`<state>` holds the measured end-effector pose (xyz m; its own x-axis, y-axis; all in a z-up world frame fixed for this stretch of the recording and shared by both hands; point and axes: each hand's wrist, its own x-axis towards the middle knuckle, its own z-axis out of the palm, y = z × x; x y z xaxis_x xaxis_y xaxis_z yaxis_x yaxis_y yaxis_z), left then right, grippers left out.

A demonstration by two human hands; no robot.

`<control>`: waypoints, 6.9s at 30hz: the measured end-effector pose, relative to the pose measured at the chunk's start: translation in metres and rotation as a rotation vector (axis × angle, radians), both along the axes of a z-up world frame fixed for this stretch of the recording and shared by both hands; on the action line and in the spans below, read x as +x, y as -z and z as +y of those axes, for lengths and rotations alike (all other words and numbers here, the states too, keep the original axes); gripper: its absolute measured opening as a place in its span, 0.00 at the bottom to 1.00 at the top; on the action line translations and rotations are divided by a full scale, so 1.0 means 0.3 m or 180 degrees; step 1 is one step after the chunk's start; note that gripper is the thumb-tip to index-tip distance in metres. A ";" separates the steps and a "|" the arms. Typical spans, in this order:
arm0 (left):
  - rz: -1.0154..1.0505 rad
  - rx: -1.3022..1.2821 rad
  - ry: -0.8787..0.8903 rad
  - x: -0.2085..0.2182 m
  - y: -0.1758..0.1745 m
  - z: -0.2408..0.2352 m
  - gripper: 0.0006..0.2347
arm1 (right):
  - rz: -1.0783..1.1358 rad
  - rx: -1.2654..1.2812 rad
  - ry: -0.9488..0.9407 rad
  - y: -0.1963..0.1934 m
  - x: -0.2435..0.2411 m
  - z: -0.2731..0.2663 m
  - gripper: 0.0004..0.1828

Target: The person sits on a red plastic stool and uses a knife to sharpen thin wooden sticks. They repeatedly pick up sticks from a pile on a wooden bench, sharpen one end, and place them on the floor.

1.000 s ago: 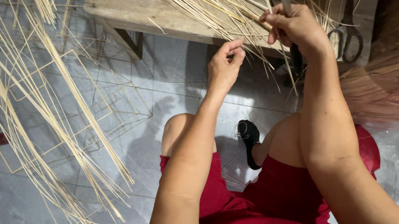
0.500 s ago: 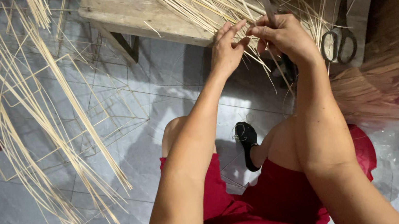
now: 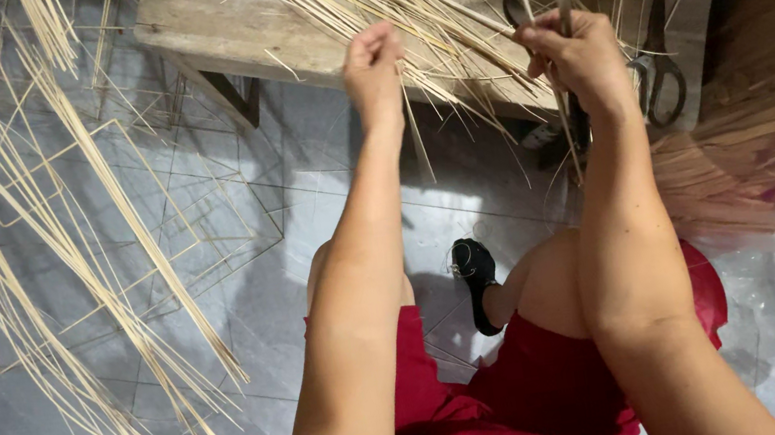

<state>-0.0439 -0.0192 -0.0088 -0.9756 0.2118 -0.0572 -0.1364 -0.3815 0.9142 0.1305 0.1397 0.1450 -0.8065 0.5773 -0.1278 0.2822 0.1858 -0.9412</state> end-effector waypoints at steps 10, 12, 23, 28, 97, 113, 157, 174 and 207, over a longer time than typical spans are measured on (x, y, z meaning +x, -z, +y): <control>-0.0941 0.1484 -0.0757 -0.115 -0.044 -0.219 0.10 | -0.0128 0.0428 0.0723 0.047 0.007 0.059 0.03; -0.1074 0.1629 -0.0736 -0.119 -0.045 -0.261 0.09 | -0.0394 0.0622 0.0795 0.039 -0.003 0.046 0.03; -0.0942 0.1039 -0.0542 -0.020 -0.103 -0.325 0.10 | -0.0892 0.1853 0.0305 0.092 -0.076 -0.016 0.13; -0.0679 0.0777 -0.0362 0.061 -0.194 -0.365 0.10 | -0.0664 0.1606 0.0346 0.077 -0.086 -0.039 0.25; 0.0918 -0.3425 0.0176 0.782 -0.866 -2.068 0.03 | 0.2008 0.2196 0.0514 -0.125 0.497 -0.034 0.19; -0.0005 -0.1679 -0.1601 0.622 -0.484 -2.245 0.04 | 0.1041 -0.0926 -0.0019 0.009 0.577 -0.263 0.23; 0.1268 -0.2632 -0.1671 0.510 -0.359 -1.658 0.08 | -0.0645 -0.1935 -0.0577 0.410 0.549 -0.685 0.19; 0.0490 -0.0928 0.0597 0.556 -0.222 -0.517 0.07 | -0.0155 0.1927 0.0376 0.344 0.006 -0.021 0.07; 0.1988 -0.1350 -0.0062 0.612 -0.398 -0.621 0.07 | 0.0567 -0.0186 -0.0358 -0.275 0.390 -0.288 0.07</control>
<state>0.1398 -0.2056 0.1105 -0.8568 0.2772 0.4348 0.4584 0.0233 0.8884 0.2476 0.0532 0.2276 -0.8782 0.4782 -0.0082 0.0911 0.1504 -0.9844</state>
